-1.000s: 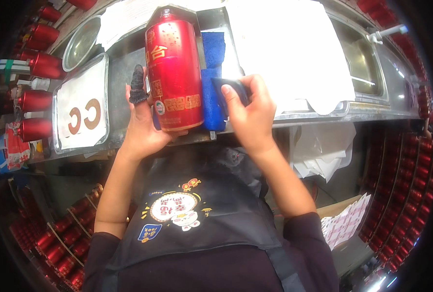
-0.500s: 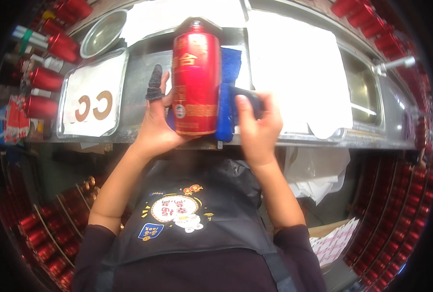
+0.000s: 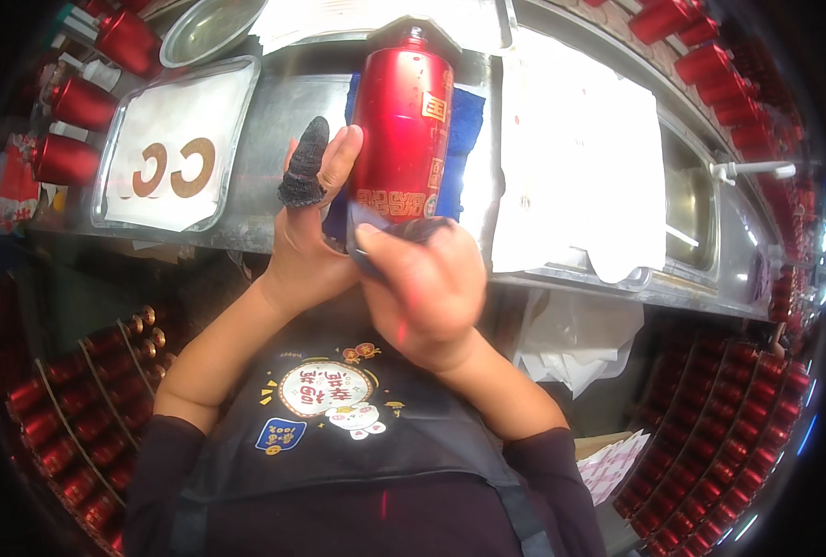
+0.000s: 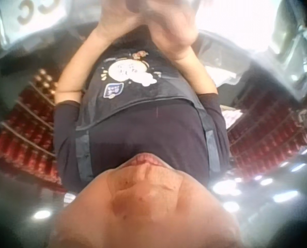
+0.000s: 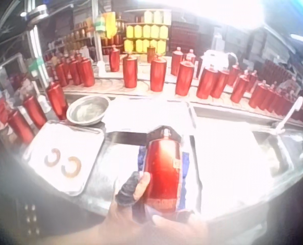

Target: The person applies a gold crescent-shaped sticker to the neck of a red cylindrical container, then smooths a rectangular label around the body of the container. The person handles the container and labels by hand, rotating the container to align and press the labels into place.

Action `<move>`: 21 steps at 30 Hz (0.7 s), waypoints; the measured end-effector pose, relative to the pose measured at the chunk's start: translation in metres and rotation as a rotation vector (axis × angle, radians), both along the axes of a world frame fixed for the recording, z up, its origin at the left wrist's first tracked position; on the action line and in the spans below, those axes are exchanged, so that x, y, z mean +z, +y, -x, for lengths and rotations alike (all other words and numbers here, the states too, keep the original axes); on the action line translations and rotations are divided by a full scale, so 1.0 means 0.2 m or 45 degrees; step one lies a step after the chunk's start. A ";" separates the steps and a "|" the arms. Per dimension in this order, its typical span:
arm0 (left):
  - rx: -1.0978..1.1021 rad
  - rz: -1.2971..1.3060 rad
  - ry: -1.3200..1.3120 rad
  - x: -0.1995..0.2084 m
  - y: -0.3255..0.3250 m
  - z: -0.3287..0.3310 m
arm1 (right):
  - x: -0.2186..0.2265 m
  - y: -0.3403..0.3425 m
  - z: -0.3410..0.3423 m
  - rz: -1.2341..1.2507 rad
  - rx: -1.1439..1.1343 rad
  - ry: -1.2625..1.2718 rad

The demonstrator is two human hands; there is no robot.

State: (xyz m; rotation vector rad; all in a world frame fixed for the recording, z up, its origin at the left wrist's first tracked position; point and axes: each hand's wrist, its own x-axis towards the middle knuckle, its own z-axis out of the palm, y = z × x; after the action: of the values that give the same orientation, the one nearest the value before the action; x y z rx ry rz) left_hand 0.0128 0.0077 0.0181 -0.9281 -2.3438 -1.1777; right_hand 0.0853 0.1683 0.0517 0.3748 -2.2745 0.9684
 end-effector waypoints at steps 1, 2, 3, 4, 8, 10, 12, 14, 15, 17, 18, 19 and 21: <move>0.000 -0.008 -0.058 0.01 0.00 -0.01 | 0.02 0.01 -0.01 0.171 -0.008 -0.070; 0.006 -0.025 -0.111 0.02 -0.01 -0.02 | 0.02 0.02 -0.01 0.340 -0.012 -0.140; 0.004 -0.067 -0.191 0.03 -0.02 -0.03 | 0.02 0.05 -0.01 0.433 -0.088 -0.051; -0.010 -0.016 -0.192 0.04 -0.02 -0.06 | 0.01 0.06 -0.01 0.666 -0.141 -0.102; 0.066 0.201 -0.034 0.05 0.01 -0.11 | -0.08 0.10 -0.01 0.578 -0.302 -0.186; 0.194 0.191 -0.030 0.03 0.01 -0.12 | -0.11 0.09 -0.02 0.474 -0.316 -0.186; 0.236 0.189 -0.031 0.01 0.00 -0.12 | -0.12 0.09 -0.03 0.354 -0.317 -0.118; 0.286 0.167 -0.050 -0.02 -0.02 -0.13 | -0.11 0.08 -0.03 0.334 -0.330 -0.133; 0.296 0.160 -0.080 -0.04 -0.02 -0.14 | -0.11 0.08 -0.02 0.339 -0.329 -0.098; 0.312 0.140 -0.130 -0.06 -0.03 -0.15 | -0.08 0.06 0.01 0.385 -0.337 -0.056; 0.315 0.133 -0.146 -0.07 -0.04 -0.16 | -0.07 0.05 0.02 0.392 -0.355 -0.039; 0.326 0.121 -0.155 -0.08 -0.04 -0.16 | -0.06 0.03 0.03 0.407 -0.363 -0.019; 0.338 0.098 -0.172 -0.10 -0.04 -0.16 | -0.03 -0.01 0.03 0.113 -0.376 -0.002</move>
State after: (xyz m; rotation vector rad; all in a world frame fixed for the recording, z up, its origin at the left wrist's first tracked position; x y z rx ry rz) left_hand 0.0443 -0.0007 -0.0011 -0.5523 -2.5390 -1.0792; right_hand 0.0790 0.1670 0.0460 -0.0011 -2.2001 0.9105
